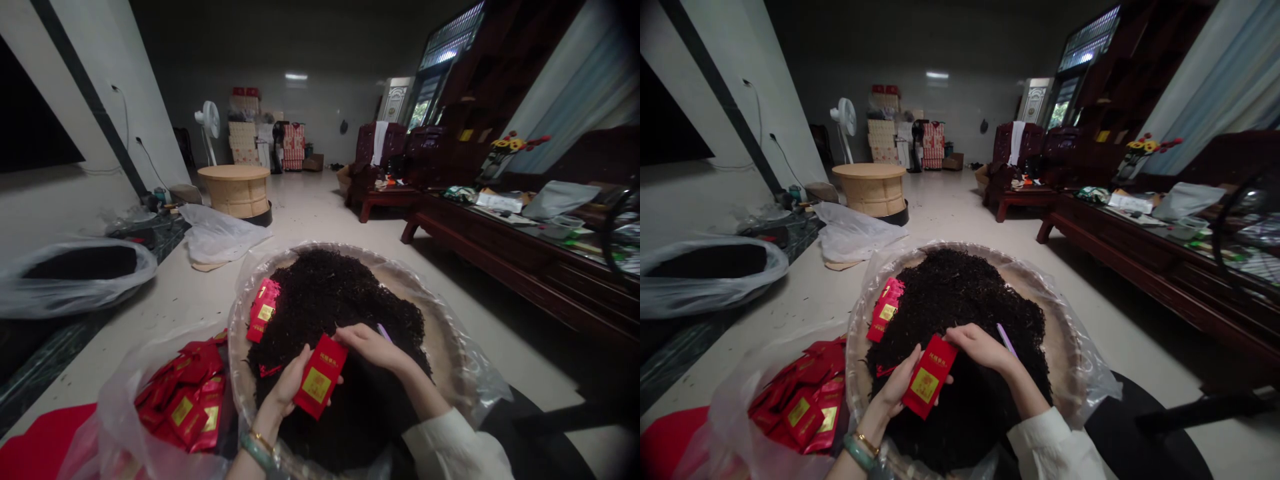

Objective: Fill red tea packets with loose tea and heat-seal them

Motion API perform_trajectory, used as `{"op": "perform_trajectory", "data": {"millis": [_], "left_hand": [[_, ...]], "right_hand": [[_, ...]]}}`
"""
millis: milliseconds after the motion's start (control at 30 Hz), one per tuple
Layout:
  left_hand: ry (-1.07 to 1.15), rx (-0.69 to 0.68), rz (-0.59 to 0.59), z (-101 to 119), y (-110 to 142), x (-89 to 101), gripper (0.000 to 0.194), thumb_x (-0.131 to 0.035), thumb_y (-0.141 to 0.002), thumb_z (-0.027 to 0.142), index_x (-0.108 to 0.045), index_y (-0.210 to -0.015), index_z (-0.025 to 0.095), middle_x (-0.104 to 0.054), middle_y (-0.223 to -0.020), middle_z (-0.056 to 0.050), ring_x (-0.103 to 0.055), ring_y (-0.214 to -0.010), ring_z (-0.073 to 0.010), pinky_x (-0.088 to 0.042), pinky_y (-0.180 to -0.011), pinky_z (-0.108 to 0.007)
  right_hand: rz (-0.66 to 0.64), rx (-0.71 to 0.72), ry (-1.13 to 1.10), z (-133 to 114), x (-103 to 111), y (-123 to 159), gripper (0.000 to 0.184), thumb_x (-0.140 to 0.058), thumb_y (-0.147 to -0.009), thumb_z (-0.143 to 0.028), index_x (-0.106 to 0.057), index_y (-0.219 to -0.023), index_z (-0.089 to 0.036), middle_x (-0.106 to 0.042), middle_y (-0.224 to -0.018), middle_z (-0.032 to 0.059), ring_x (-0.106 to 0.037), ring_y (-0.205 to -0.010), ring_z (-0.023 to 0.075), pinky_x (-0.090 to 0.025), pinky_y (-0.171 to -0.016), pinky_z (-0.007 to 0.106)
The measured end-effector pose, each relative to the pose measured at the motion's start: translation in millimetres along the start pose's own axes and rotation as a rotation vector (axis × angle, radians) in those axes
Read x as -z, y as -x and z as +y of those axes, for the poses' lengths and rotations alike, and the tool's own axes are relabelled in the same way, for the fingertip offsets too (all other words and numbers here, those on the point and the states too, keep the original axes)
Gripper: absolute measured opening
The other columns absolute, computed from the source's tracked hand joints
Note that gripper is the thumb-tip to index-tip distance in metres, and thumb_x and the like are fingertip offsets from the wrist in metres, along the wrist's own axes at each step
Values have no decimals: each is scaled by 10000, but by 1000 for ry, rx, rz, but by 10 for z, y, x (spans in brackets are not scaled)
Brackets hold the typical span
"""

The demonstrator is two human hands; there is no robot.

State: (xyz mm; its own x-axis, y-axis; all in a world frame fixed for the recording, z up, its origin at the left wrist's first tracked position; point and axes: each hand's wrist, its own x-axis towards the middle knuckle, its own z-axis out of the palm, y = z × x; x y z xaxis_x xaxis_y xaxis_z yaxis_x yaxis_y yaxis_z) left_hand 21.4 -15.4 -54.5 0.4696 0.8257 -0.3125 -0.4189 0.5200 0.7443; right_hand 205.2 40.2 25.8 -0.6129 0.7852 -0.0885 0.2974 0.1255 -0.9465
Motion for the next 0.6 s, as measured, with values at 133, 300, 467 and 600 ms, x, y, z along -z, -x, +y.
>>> {"op": "perform_trajectory", "data": {"millis": [133, 300, 467, 600], "left_hand": [[-46, 36, -61, -27, 12, 31, 555, -470, -870, 569, -597, -1054, 60, -755, -770, -173, -670, -492, -180, -508, -444, -246], [-76, 4, -178, -16, 67, 63, 617, -582, -776, 623, -633, -1024, 60, -757, -767, -168, -693, -564, -200, -515, -467, -241], [-47, -27, -266, 15, 111, 88, 684, -682, -650, 660, -635, -1015, 83, -759, -779, -156, -704, -584, -211, -521, -474, -238], [-44, -27, -219, -10, 110, 74, 697, -608, -675, 713, -659, -922, 63, -749, -713, -155, -713, -590, -220, -517, -479, -230]], "right_hand": [[-399, 39, -19, -136, 120, 38, 437, -582, -807, -554, -725, -955, -169, -717, -886, 22, -631, -834, 199, -456, -859, 322], [-526, 66, 48, -184, 147, 43, 549, -490, -848, -601, -716, -957, -113, -692, -886, 49, -606, -821, 180, -470, -800, 283], [-431, 98, 174, -251, 66, 37, 376, -478, -898, -386, -720, -1006, -120, -696, -860, 37, -591, -751, 153, -464, -722, 240], [-503, 51, 142, -330, 6, 31, 267, -587, -786, -242, -748, -979, -153, -711, -803, -18, -609, -714, 146, -459, -686, 208]]}}
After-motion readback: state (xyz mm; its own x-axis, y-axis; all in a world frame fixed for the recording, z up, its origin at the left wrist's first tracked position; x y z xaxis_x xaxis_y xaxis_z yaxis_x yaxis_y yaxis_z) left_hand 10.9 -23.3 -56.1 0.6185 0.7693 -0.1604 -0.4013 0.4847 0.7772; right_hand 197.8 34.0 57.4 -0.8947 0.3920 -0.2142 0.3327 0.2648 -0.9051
